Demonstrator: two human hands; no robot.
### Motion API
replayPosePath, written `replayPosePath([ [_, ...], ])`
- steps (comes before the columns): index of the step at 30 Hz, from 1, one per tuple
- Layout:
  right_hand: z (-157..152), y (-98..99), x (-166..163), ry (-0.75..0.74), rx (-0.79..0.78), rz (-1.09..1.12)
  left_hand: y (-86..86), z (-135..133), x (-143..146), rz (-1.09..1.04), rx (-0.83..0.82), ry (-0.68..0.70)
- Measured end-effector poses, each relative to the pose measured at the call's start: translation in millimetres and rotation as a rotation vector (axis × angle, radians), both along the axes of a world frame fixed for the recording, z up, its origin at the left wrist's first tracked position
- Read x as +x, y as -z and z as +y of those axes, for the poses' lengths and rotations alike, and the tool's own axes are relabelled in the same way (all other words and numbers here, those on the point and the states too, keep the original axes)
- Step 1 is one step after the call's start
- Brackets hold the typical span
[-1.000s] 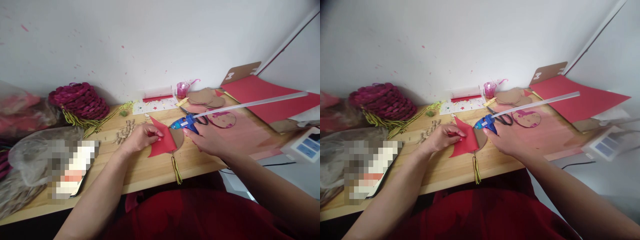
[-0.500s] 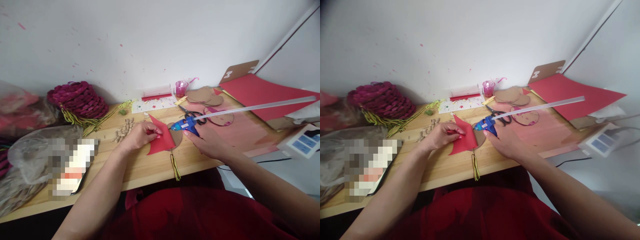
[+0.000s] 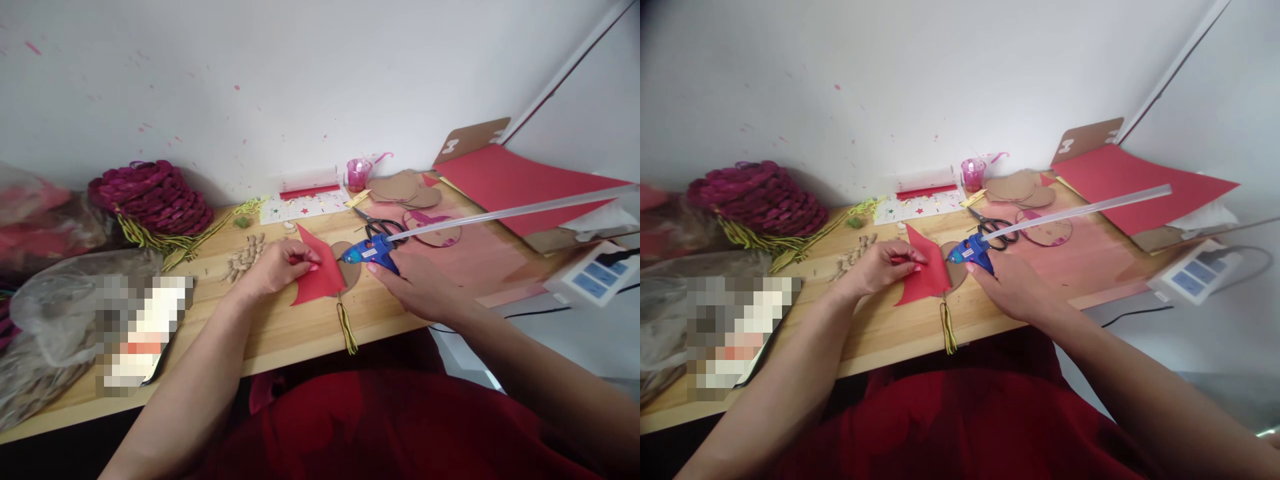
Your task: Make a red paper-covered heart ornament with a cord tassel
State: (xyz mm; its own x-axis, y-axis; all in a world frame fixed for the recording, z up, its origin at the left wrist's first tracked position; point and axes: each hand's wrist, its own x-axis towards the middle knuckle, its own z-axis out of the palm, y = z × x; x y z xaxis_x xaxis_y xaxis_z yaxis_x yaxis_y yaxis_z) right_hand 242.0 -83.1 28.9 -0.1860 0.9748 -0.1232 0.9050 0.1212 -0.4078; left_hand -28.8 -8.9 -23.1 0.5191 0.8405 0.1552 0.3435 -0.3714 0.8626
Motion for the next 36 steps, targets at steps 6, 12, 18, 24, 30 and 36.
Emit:
replayPosePath([
  [6,-8.6,-3.3,2.8,-0.024,0.036,-0.010,0.4,-0.3,-1.5,0.017,0.014,-0.011],
  [12,-18.3,-3.7,5.3,-0.021,0.037,-0.044,0.3,-1.2,-1.1,0.031,0.033,-0.013],
  [18,-27.6,-6.5,6.3,-0.016,0.028,-0.065,-2.9,-2.3,1.5,0.052,0.072,-0.013],
  [24,-36.2,-6.8,8.9,-0.019,0.031,-0.051,-4.2,-3.1,3.0,0.064,0.096,-0.013],
  [30,-40.4,-6.4,10.0,-0.027,0.057,-0.048,-4.0,-5.0,3.9,0.070,0.127,-0.018],
  [36,-45.0,-7.3,9.2,-0.030,0.071,-0.047,-2.8,-6.6,5.7,0.085,0.172,-0.024],
])
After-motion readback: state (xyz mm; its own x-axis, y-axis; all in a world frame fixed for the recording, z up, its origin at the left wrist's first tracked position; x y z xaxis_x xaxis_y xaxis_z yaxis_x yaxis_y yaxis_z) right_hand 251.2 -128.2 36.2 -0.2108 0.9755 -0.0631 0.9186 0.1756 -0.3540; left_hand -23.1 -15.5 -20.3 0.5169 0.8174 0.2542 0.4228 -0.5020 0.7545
